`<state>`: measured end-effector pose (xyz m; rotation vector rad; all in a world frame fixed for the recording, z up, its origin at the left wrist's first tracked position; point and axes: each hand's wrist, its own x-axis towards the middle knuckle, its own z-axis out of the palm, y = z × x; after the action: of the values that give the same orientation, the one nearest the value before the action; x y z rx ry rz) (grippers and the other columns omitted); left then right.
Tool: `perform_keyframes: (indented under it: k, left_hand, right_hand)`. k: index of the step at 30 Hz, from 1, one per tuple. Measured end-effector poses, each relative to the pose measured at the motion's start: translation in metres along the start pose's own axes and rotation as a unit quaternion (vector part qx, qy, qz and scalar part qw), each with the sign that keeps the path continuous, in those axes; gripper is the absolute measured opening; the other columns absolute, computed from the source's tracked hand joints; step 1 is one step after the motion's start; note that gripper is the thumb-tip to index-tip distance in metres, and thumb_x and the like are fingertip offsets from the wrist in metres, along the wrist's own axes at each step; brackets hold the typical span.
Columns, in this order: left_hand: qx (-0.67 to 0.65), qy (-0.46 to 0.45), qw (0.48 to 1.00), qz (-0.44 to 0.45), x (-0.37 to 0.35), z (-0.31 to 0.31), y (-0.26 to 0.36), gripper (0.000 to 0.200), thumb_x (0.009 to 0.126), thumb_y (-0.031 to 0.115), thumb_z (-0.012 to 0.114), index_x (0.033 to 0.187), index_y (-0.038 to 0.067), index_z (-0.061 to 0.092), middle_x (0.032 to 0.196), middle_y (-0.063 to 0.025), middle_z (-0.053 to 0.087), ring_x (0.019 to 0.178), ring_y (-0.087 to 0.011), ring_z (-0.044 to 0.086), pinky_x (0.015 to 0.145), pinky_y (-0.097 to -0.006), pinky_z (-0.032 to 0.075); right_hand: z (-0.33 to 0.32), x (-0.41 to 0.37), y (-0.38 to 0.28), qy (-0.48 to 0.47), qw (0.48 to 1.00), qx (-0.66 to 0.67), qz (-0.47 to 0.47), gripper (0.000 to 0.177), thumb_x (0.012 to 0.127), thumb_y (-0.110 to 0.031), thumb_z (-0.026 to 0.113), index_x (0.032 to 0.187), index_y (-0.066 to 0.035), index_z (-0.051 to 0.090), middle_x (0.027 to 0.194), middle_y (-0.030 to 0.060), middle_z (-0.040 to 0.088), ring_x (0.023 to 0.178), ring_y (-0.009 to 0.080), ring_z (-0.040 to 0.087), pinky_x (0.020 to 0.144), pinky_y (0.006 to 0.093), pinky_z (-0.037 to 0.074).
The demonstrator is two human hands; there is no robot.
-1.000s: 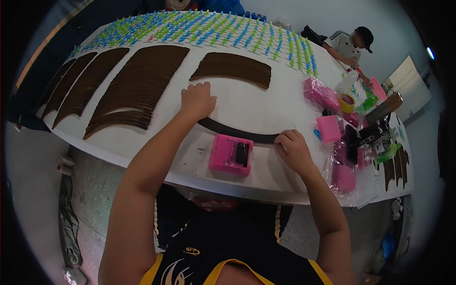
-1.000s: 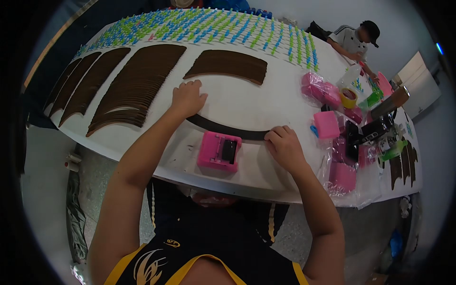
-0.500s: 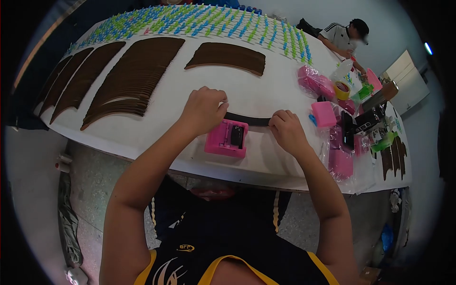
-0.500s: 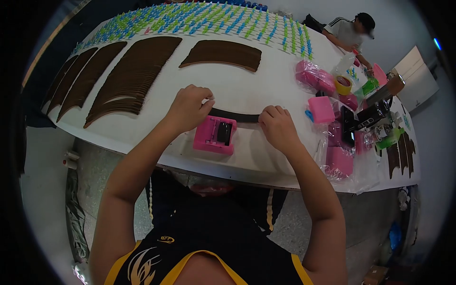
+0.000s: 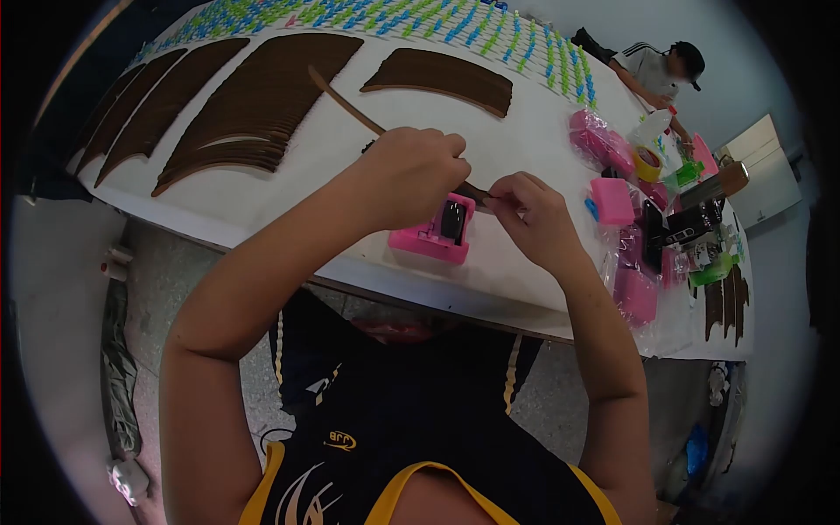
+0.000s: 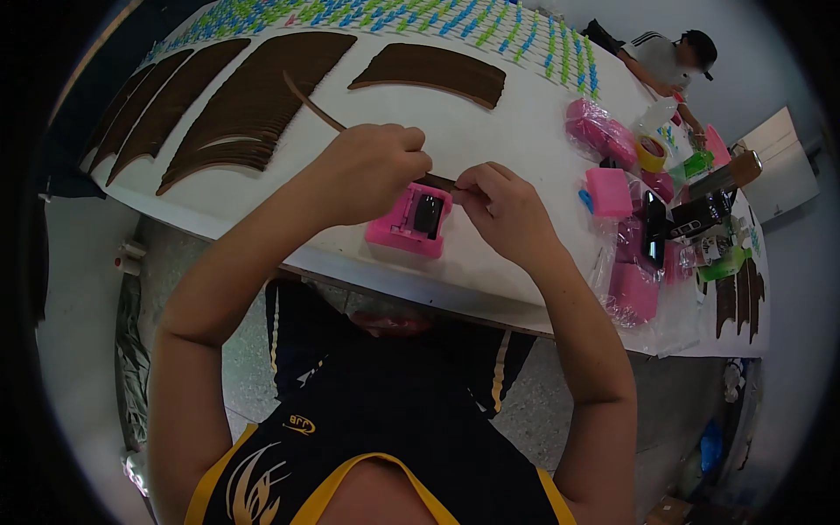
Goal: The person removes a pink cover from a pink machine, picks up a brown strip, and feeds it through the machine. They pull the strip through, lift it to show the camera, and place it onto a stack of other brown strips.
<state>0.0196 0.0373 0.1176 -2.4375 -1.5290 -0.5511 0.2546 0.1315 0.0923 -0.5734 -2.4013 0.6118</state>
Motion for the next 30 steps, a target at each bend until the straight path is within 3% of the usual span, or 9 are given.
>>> perform_keyframes:
  k: [1, 5, 7, 12, 15, 18, 20, 23, 30]
  left_hand:
    - [-0.001, -0.003, 1.0, -0.004, -0.001, -0.003, -0.001, 0.005, 0.088, 0.01, 0.071, 0.086, 0.005, 0.072, 0.088, -0.0096, 0.07, 0.088, -0.0324, 0.071, 0.078, -0.0447, 0.056]
    - [0.02, -0.028, 0.999, 0.039, 0.0, -0.015, -0.002, 0.004, 0.086, 0.007, 0.07, 0.087, 0.007, 0.074, 0.088, -0.0084, 0.069, 0.09, -0.0291, 0.069, 0.079, -0.0423, 0.056]
    - [0.031, -0.032, 0.998, 0.052, 0.001, -0.018, 0.0, 0.005, 0.085, 0.005, 0.069, 0.087, 0.007, 0.073, 0.085, -0.0079, 0.067, 0.089, -0.0282, 0.067, 0.079, -0.0408, 0.055]
    - [0.092, -0.061, 0.99, 0.086, 0.005, -0.024, 0.004, 0.006, 0.085, 0.01, 0.073, 0.082, 0.013, 0.077, 0.083, -0.0031, 0.07, 0.094, -0.0219, 0.067, 0.089, -0.0372, 0.052]
    - [0.125, -0.033, 0.985, 0.112, 0.007, -0.02, 0.003, 0.012, 0.087, 0.021, 0.076, 0.075, 0.019, 0.077, 0.078, -0.0003, 0.072, 0.09, -0.021, 0.068, 0.082, -0.0356, 0.05]
    - [0.124, -0.033, 0.985, 0.114, 0.009, -0.021, 0.003, 0.012, 0.088, 0.022, 0.076, 0.076, 0.021, 0.077, 0.075, 0.0007, 0.071, 0.088, -0.0201, 0.067, 0.083, -0.0355, 0.048]
    - [0.117, -0.052, 0.986, 0.105, 0.01, -0.025, 0.005, 0.011, 0.087, 0.017, 0.075, 0.076, 0.019, 0.077, 0.078, -0.0001, 0.071, 0.091, -0.0199, 0.067, 0.086, -0.0352, 0.049]
    - [0.109, -0.081, 0.986, 0.095, 0.012, -0.032, 0.009, 0.01, 0.085, 0.013, 0.074, 0.077, 0.017, 0.077, 0.08, -0.0007, 0.07, 0.094, -0.0194, 0.066, 0.089, -0.0347, 0.049]
    - [0.114, -0.075, 0.987, 0.088, 0.007, -0.026, 0.003, 0.008, 0.084, 0.012, 0.074, 0.077, 0.016, 0.077, 0.08, -0.0004, 0.069, 0.094, -0.0194, 0.065, 0.089, -0.0348, 0.05]
  right_hand:
    - [0.004, -0.001, -0.001, -0.015, 1.0, 0.002, -0.004, 0.012, 0.092, -0.003, 0.077, 0.099, -0.001, 0.068, 0.093, 0.0116, 0.07, 0.076, 0.0249, 0.07, 0.07, 0.0358, 0.058]
    - [0.013, 0.004, 0.0, -0.062, 0.998, 0.012, 0.02, 0.011, 0.092, -0.001, 0.076, 0.1, -0.001, 0.069, 0.092, 0.0112, 0.072, 0.078, 0.0252, 0.071, 0.072, 0.0362, 0.059]
    - [0.019, 0.005, 0.005, -0.079, 0.996, 0.03, -0.003, 0.012, 0.094, -0.002, 0.078, 0.102, 0.0, 0.069, 0.09, 0.0101, 0.074, 0.078, 0.0188, 0.073, 0.072, 0.0324, 0.059]
    - [0.029, 0.007, 0.007, -0.091, 0.995, 0.035, -0.013, 0.012, 0.094, -0.002, 0.077, 0.103, 0.001, 0.07, 0.093, 0.0112, 0.076, 0.084, 0.0191, 0.077, 0.079, 0.0328, 0.063]
    - [0.032, 0.007, 0.009, -0.095, 0.995, 0.039, -0.005, 0.012, 0.094, -0.002, 0.077, 0.104, 0.001, 0.071, 0.094, 0.0112, 0.077, 0.085, 0.0189, 0.077, 0.082, 0.0328, 0.064]
    - [0.035, 0.008, 0.007, -0.101, 0.994, 0.032, 0.008, 0.014, 0.094, -0.002, 0.077, 0.106, 0.001, 0.071, 0.094, 0.011, 0.077, 0.085, 0.0187, 0.077, 0.082, 0.0327, 0.064]
    - [0.037, 0.008, 0.009, -0.103, 0.994, 0.021, 0.019, 0.015, 0.094, -0.002, 0.077, 0.107, 0.001, 0.071, 0.094, 0.0109, 0.077, 0.085, 0.0187, 0.077, 0.083, 0.0327, 0.064]
    - [0.043, 0.007, 0.015, -0.08, 0.995, 0.052, -0.007, 0.016, 0.089, -0.003, 0.076, 0.101, -0.002, 0.066, 0.091, 0.0097, 0.076, 0.078, 0.0246, 0.073, 0.072, 0.0354, 0.06]
    - [0.042, 0.007, 0.011, -0.082, 0.996, 0.045, 0.006, 0.015, 0.092, -0.002, 0.078, 0.106, 0.0, 0.07, 0.093, 0.01, 0.076, 0.08, 0.0173, 0.075, 0.077, 0.0313, 0.062]
